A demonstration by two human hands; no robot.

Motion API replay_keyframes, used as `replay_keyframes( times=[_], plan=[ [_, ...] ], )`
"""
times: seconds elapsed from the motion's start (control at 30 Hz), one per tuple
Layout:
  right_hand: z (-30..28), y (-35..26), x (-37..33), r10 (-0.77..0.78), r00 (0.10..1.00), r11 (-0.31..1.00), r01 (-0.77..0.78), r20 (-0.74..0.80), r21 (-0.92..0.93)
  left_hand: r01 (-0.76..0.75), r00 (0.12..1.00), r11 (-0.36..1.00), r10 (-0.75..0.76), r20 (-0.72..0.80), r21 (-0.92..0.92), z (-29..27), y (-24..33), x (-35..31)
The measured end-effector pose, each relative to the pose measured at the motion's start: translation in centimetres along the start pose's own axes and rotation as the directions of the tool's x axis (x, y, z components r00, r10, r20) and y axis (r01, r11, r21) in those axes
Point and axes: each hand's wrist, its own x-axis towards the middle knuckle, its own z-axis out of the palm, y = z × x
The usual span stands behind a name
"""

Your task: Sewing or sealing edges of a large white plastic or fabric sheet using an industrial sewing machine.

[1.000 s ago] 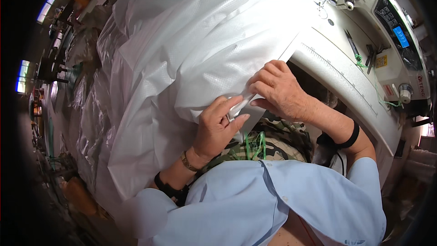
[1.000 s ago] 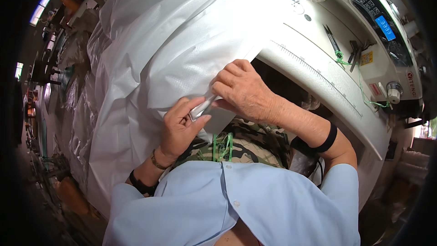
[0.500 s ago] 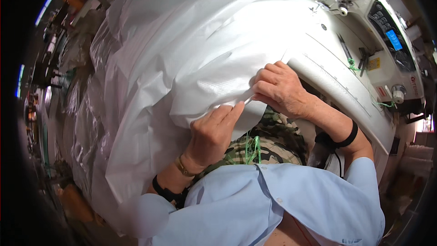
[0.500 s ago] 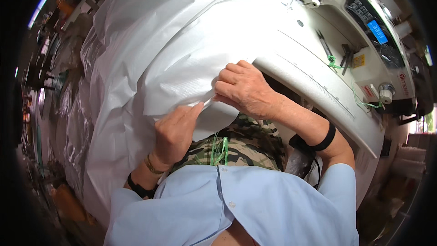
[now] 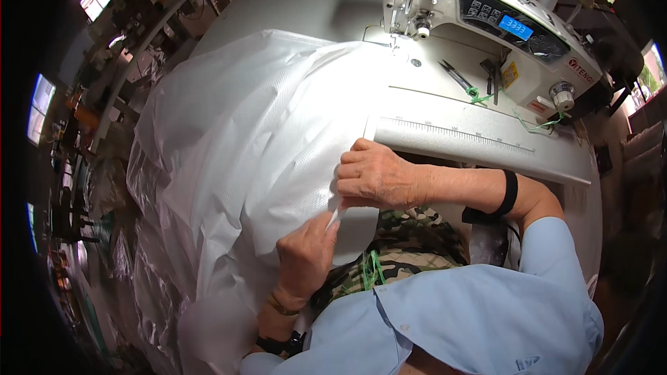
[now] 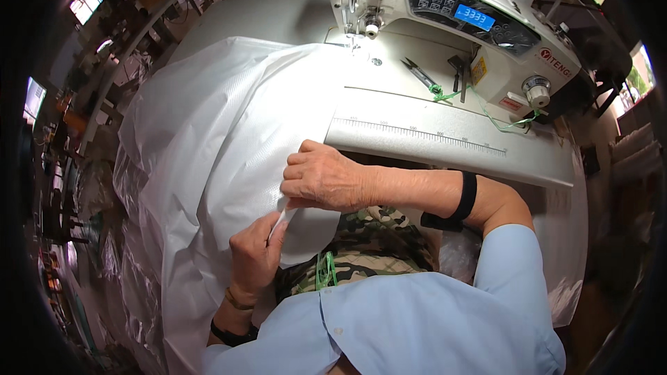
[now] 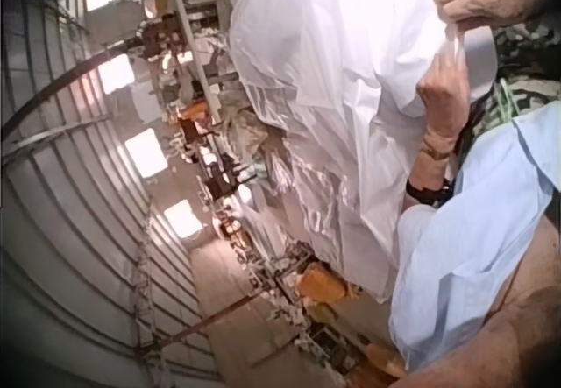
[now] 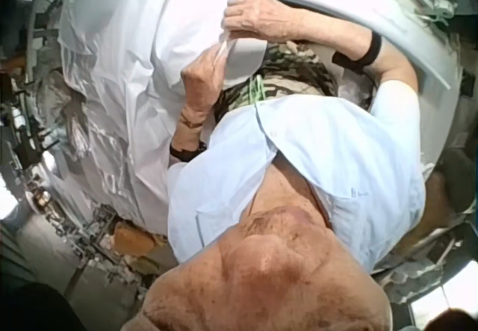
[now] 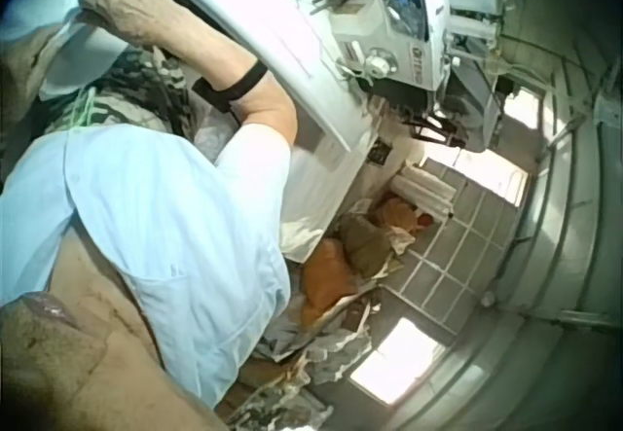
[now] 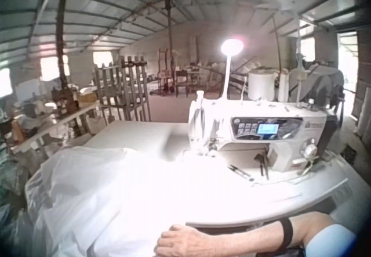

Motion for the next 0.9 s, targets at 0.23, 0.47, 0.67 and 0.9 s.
replay_keyframes(
  times=[0.23,0.47,0.67,0.9],
  plan=[
    [0.0,0.0,0.1,-0.036,0.999,0.999,0.037,0.009,-0.023,-0.116,0.986,0.952,0.145,-0.085,0.282,-0.7,1.5,0.8],
    [-0.9,0.5,0.7,-0.002,1.000,1.000,0.002,-0.019,-0.011,-0.007,0.998,0.999,0.009,-0.056,0.042,-1.1,1.9,-0.1],
    [-1.3,1.1,0.5,-0.024,0.999,0.999,0.025,0.034,-0.021,0.001,0.994,0.999,-0.006,0.105,0.050,-1.7,2.6,0.9],
    [-2.8,4.2,-0.1,-0.028,1.000,0.998,0.029,0.013,-0.048,0.180,0.979,0.921,-0.135,0.152,-0.344,-2.5,1.2,2.5]
  ],
)
